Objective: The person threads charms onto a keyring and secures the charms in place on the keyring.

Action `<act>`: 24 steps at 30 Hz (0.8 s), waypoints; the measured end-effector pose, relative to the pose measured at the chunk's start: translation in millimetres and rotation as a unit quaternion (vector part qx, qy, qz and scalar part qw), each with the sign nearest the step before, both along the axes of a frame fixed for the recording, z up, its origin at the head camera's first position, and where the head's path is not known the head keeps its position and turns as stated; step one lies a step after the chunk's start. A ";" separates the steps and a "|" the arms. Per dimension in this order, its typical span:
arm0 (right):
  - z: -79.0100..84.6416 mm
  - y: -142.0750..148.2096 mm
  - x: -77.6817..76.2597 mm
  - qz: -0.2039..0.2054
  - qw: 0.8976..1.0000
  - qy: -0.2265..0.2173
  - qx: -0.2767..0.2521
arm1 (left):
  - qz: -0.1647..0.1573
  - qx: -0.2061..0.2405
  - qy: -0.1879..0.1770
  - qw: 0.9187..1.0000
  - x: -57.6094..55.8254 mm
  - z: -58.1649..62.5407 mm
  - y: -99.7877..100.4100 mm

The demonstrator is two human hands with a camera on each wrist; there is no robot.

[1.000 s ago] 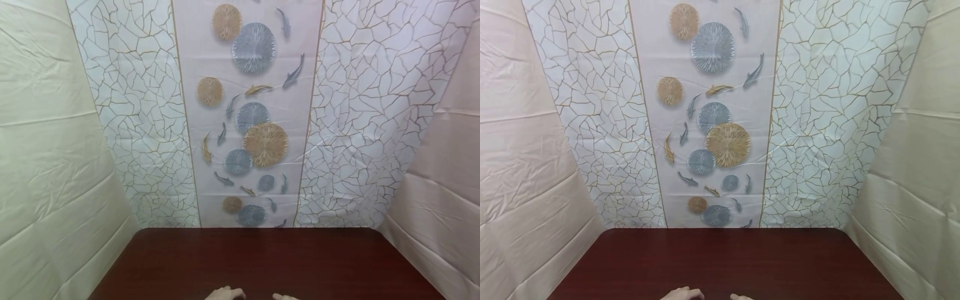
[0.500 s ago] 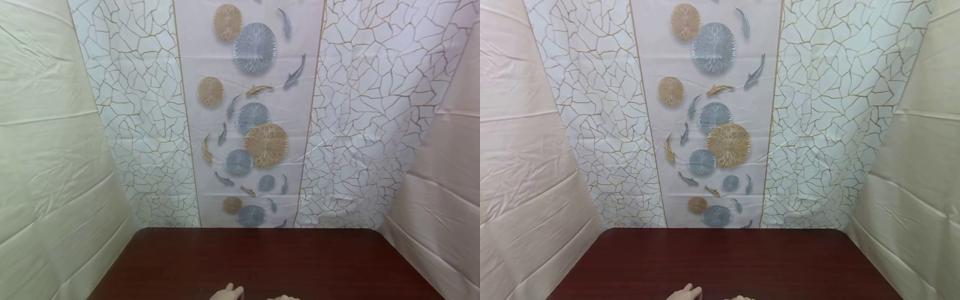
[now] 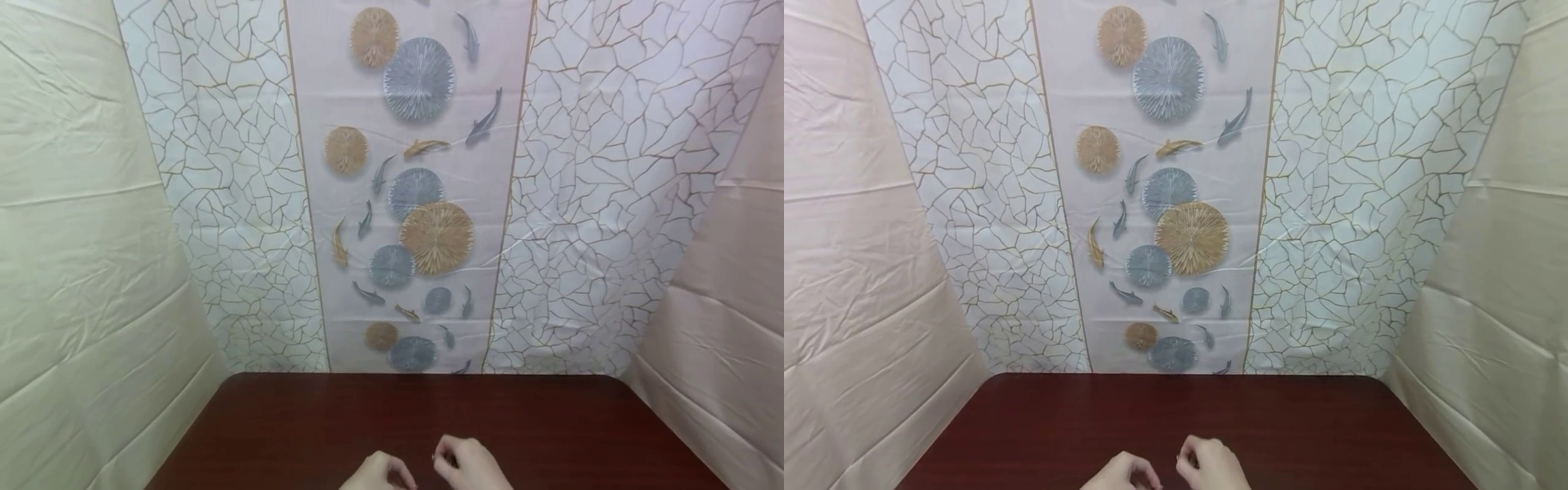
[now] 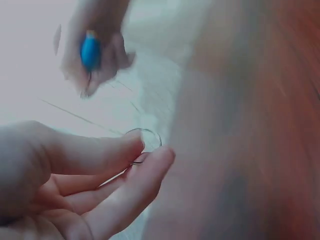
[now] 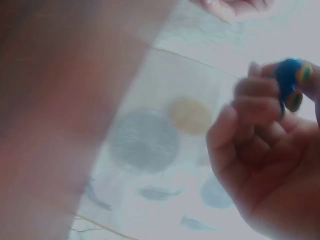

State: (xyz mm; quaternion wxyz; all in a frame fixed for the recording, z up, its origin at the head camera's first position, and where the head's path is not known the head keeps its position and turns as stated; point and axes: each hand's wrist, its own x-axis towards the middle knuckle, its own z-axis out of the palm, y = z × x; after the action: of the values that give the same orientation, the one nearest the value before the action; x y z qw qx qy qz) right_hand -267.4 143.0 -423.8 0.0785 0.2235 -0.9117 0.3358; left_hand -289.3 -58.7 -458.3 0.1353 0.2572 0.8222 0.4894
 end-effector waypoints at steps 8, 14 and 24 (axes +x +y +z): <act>46.2 -6.4 16.4 -0.125 0.984 0.032 -0.123 | 0.026 0.222 -0.039 0.974 17.3 54.7 21.2; 60.5 -11.2 31.7 -0.120 0.971 0.063 -0.197 | 0.020 0.300 -0.014 0.954 30.6 84.1 25.5; 68.4 -11.2 42.6 -0.052 0.954 0.235 -0.178 | 0.123 0.223 0.151 0.955 46.3 101.4 29.4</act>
State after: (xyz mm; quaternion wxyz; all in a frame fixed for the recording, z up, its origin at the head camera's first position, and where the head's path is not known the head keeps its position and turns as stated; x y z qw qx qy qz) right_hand -224.8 131.8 -355.5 0.3462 0.2305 -0.8036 0.4257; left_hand -243.0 -29.3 -356.8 -0.1123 0.2490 0.7281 0.6287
